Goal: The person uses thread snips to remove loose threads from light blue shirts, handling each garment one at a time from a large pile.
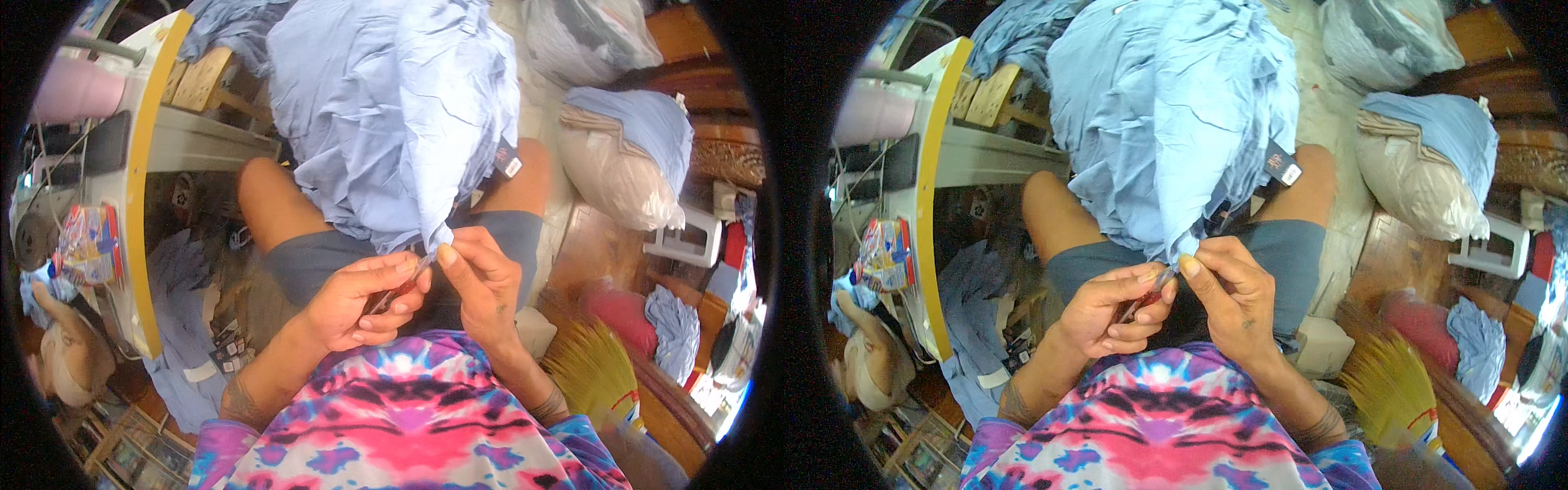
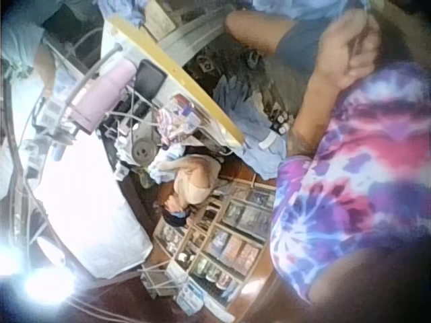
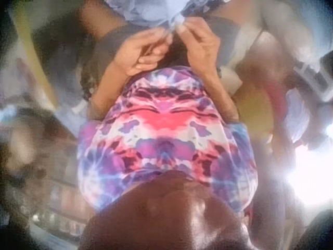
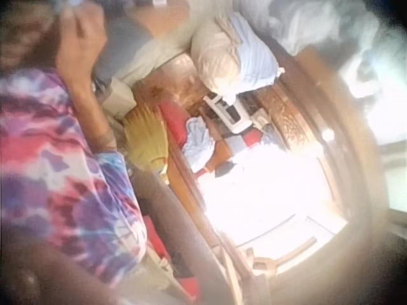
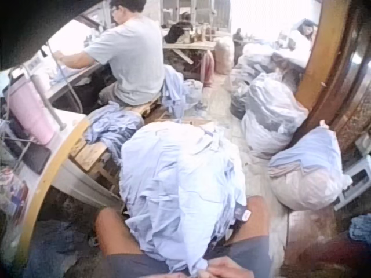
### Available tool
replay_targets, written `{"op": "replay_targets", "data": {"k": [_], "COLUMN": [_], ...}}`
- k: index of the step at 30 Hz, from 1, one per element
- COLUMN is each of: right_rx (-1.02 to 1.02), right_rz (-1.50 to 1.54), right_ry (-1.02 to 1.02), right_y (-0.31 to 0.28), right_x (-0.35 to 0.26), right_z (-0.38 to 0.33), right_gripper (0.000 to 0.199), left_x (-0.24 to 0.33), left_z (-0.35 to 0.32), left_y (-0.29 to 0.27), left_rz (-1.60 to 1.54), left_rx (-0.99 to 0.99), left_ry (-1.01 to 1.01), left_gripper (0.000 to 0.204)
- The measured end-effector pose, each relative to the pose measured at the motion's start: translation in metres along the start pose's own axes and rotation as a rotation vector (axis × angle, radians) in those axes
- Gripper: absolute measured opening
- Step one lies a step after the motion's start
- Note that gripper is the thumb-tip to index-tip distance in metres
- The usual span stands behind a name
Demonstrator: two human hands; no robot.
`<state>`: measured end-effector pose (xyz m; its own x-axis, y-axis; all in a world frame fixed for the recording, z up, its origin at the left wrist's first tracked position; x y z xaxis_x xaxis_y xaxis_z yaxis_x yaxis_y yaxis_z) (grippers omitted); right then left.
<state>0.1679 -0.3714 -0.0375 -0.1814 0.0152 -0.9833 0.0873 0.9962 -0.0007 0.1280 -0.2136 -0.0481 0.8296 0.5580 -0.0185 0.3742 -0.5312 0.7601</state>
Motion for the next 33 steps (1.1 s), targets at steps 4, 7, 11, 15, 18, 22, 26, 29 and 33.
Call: {"op": "replay_targets", "data": {"k": [4, 7, 11, 15, 18, 22, 26, 29, 33], "right_rx": [0.051, 0.063, 0.058, 0.127, 0.103, 0.024, 0.104, 0.176, 0.137], "right_rz": [0.166, 0.298, 0.532, 0.633, 0.640, 0.425, 0.149, -0.166, -0.507], "right_ry": [0.135, 0.237, 0.431, 0.576, 0.581, 0.430, 0.267, -0.076, -0.492], "right_y": [-0.008, -0.011, -0.004, -0.005, -0.002, 0.000, -0.003, -0.005, 0.002], "right_x": [0.007, 0.018, 0.021, 0.030, 0.029, 0.026, 0.015, -0.014, -0.046], "right_z": [-0.004, -0.007, -0.012, -0.011, -0.009, 0.000, 0.009, 0.006, 0.003], "right_gripper": [0.019, 0.021, 0.020, 0.019, 0.018, 0.018, 0.011, 0.008, 0.020], "left_x": [-0.001, -0.005, -0.005, 0.002, 0.020, 0.042, 0.044, 0.045, 0.038], "left_z": [0.011, 0.017, 0.019, 0.012, 0.010, 0.022, 0.026, 0.027, 0.030], "left_y": [0.009, 0.015, 0.013, 0.014, 0.011, 0.023, 0.021, 0.021, 0.018], "left_rz": [0.013, -0.002, 0.008, 0.153, 0.442, 0.652, 0.549, 0.473, 0.387], "left_rx": [-0.048, -0.057, -0.028, 0.033, 0.284, 0.358, 0.374, 0.387, 0.357], "left_ry": [-0.045, -0.041, -0.030, 0.135, 0.518, 0.691, 0.665, 0.684, 0.664], "left_gripper": [0.026, 0.025, 0.023, 0.026, 0.034, 0.022, 0.023, 0.023, 0.019]}}
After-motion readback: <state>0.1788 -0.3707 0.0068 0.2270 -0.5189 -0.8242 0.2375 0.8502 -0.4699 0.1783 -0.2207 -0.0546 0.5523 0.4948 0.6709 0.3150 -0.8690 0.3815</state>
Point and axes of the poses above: each hand's wrist, its own z-axis towards the middle knuckle, its own y-axis out of the palm, x = y × z, the point moved 5 cm from there along z, towards the middle knuckle, and after that the axes turned 13 degrees about x, right-handed, at the moved point
